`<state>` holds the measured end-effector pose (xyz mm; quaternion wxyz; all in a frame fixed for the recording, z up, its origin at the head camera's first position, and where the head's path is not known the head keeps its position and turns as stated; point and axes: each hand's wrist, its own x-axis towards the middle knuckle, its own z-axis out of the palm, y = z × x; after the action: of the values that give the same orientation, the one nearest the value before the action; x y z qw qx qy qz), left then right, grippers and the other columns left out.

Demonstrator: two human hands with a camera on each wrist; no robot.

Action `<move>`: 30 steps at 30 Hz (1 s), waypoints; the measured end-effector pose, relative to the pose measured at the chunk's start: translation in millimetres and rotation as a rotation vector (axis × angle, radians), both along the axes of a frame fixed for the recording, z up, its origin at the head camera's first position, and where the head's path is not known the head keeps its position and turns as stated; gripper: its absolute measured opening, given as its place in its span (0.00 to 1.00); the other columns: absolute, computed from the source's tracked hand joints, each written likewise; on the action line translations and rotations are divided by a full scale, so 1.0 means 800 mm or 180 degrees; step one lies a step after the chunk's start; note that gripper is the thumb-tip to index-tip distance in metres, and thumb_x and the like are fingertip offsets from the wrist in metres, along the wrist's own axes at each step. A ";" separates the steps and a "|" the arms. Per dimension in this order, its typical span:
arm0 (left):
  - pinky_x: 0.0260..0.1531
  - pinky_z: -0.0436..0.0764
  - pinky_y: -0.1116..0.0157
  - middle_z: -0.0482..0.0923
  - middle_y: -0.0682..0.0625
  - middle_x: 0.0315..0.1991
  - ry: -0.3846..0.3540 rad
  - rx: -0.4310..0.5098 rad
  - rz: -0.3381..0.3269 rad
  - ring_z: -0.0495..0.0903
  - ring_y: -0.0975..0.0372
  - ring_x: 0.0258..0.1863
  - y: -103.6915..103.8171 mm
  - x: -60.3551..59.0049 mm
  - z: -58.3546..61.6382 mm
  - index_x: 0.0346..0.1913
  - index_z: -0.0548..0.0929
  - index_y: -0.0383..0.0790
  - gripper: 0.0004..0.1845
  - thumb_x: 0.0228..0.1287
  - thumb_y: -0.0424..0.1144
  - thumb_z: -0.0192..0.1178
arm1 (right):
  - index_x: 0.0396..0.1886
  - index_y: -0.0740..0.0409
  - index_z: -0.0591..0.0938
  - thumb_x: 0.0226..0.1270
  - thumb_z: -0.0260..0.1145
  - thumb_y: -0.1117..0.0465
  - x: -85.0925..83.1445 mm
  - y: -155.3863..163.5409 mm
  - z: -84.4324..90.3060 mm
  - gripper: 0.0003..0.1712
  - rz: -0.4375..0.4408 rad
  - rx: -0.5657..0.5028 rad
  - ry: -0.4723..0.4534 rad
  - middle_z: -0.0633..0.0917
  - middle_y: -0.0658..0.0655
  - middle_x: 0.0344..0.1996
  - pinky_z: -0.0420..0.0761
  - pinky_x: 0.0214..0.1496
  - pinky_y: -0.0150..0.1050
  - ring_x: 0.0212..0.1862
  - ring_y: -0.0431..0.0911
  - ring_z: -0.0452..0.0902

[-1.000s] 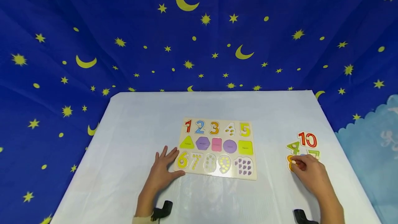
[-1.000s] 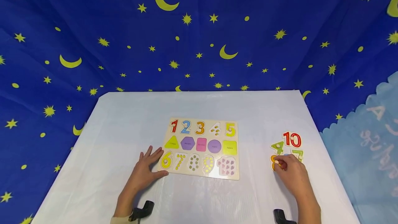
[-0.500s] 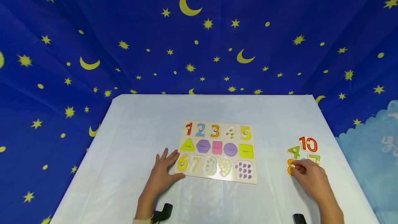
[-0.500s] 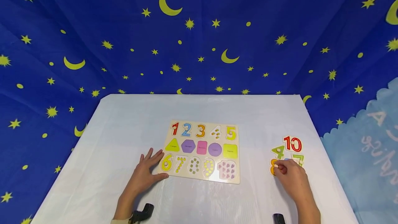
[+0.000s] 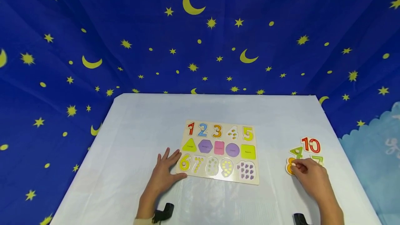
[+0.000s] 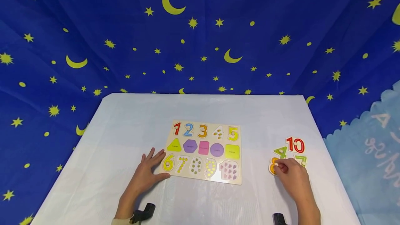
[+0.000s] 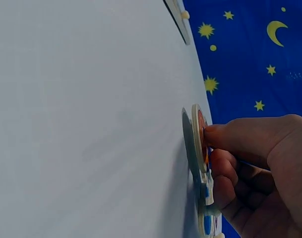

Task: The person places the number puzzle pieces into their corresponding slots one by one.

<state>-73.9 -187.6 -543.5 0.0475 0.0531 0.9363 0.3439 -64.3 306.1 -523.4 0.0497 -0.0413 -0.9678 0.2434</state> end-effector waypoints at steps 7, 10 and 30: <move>0.71 0.36 0.49 0.65 0.55 0.69 -0.0034 -0.0023 -0.0034 0.45 0.55 0.74 0.003 -0.003 0.000 0.68 0.71 0.45 0.48 0.39 0.54 0.77 | 0.39 0.65 0.86 0.55 0.72 0.62 -0.002 -0.004 0.001 0.13 0.0025 -0.0063 0.0092 0.80 0.51 0.26 0.73 0.28 0.39 0.29 0.45 0.73; 0.71 0.35 0.49 0.64 0.56 0.69 -0.0039 -0.0025 -0.0059 0.44 0.55 0.74 0.004 -0.004 0.000 0.68 0.71 0.45 0.48 0.40 0.55 0.77 | 0.38 0.64 0.86 0.55 0.73 0.63 -0.005 -0.006 0.001 0.12 0.0037 -0.0095 0.0154 0.80 0.51 0.26 0.74 0.27 0.38 0.29 0.44 0.73; 0.71 0.34 0.51 0.63 0.56 0.69 -0.0044 -0.0041 -0.0027 0.43 0.56 0.74 0.000 -0.004 -0.001 0.69 0.70 0.46 0.48 0.42 0.55 0.77 | 0.39 0.63 0.86 0.57 0.72 0.62 -0.020 -0.028 -0.002 0.12 0.0270 -0.0183 0.0201 0.80 0.51 0.27 0.75 0.28 0.37 0.31 0.44 0.73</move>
<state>-77.2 -187.9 -544.6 0.0558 0.0543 0.9379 0.3380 -80.0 283.6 -524.9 0.0687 0.0060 -0.9592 0.2742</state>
